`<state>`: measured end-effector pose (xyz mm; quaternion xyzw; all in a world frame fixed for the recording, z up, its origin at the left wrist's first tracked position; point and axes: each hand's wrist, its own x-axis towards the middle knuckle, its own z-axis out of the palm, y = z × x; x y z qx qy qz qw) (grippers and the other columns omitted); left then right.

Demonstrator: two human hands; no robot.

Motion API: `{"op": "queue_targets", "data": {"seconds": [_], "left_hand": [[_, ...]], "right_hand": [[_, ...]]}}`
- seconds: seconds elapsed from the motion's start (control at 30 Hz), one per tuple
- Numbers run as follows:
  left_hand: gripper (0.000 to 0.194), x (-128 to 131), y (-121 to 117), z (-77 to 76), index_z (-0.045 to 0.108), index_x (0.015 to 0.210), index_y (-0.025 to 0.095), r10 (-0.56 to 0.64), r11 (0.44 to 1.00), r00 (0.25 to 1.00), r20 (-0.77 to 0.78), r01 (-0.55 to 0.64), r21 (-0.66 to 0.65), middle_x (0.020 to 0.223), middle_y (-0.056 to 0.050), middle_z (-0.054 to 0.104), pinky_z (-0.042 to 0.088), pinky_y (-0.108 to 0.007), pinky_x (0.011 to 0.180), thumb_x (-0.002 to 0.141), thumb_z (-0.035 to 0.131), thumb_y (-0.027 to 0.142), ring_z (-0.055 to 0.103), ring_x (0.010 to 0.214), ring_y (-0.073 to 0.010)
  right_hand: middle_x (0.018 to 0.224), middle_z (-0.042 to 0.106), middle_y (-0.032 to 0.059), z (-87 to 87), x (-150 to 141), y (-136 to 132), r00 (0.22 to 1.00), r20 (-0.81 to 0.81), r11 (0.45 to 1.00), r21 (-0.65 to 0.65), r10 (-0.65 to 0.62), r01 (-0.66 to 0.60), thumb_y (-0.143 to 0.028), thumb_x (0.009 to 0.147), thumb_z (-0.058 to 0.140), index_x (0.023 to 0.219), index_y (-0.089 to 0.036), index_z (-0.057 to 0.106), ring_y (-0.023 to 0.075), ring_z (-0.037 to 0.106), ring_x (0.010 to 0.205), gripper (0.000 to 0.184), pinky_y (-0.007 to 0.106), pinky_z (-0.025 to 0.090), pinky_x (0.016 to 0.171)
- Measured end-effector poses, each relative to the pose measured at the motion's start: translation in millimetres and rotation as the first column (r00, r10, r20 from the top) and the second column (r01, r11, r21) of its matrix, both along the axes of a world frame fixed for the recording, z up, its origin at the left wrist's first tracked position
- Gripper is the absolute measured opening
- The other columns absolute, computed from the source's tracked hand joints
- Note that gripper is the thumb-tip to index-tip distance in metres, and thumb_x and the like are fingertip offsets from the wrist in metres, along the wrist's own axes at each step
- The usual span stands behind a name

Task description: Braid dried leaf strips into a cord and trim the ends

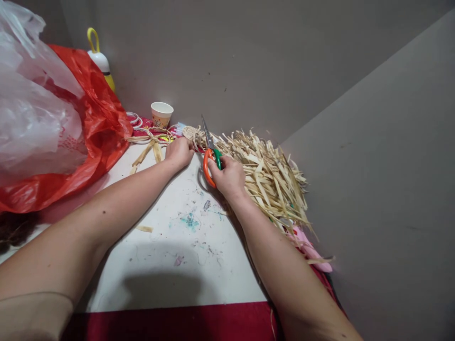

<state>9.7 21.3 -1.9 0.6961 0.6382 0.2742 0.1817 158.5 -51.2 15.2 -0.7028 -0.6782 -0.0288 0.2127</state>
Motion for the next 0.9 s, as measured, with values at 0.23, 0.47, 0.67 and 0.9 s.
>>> {"op": "queue_targets", "data": {"seconds": [0.23, 0.47, 0.67, 0.9], "left_hand": [[0.017, -0.2, 0.4, 0.5, 0.070, 0.080, 0.019, 0.003, 1.000, 1.000, 0.013, -0.003, 0.004, 0.088, -0.008, 0.069, 0.042, -0.034, 0.078, 0.075, 0.053, 0.019, 0.060, 0.084, -0.0209], [0.016, 0.4, 3.2, -1.4, 0.068, 0.078, 0.018, 0.015, 1.000, 1.000, -0.016, -0.015, -0.004, 0.085, -0.008, 0.068, 0.041, -0.033, 0.076, 0.074, 0.053, 0.019, 0.059, 0.082, -0.0200], [0.018, 0.7, 3.6, -1.0, 0.069, 0.078, 0.018, 0.025, 1.000, 0.999, -0.030, -0.025, 0.006, 0.083, -0.008, 0.069, 0.042, -0.032, 0.074, 0.075, 0.052, 0.020, 0.059, 0.079, -0.0195], [0.016, 0.3, 3.2, 0.2, 0.069, 0.076, 0.019, 0.045, 0.999, 0.999, 0.000, -0.045, -0.011, 0.080, -0.006, 0.068, 0.042, -0.031, 0.075, 0.074, 0.054, 0.021, 0.059, 0.080, -0.0194]], "right_hand": [[0.064, 0.059, 0.0043, -5.3, 2.5, 3.5, 0.999, -0.054, 1.000, -0.007, 0.008, -0.008, -0.058, 0.083, 0.045, 0.077, -0.017, 0.065, 0.0167, 0.048, 0.059, 0.046, 0.027, 0.027, 0.055], [0.066, 0.061, 0.0049, -5.8, 4.6, 4.4, 0.998, -0.069, 1.000, -0.002, 0.004, -0.004, -0.059, 0.082, 0.045, 0.078, -0.017, 0.065, 0.0169, 0.049, 0.060, 0.046, 0.027, 0.028, 0.056], [0.072, 0.066, 0.0066, -5.0, 4.7, 4.3, 0.998, -0.058, 1.000, -0.026, -0.005, 0.003, -0.059, 0.083, 0.043, 0.085, -0.018, 0.068, 0.0194, 0.056, 0.066, 0.048, 0.027, 0.033, 0.059], [0.080, 0.070, 0.0091, -7.4, 0.9, 2.1, 0.997, 0.079, 0.996, -0.086, -0.003, 0.010, -0.062, 0.084, 0.041, 0.092, -0.019, 0.068, 0.0231, 0.063, 0.075, 0.051, 0.029, 0.039, 0.064]]}}
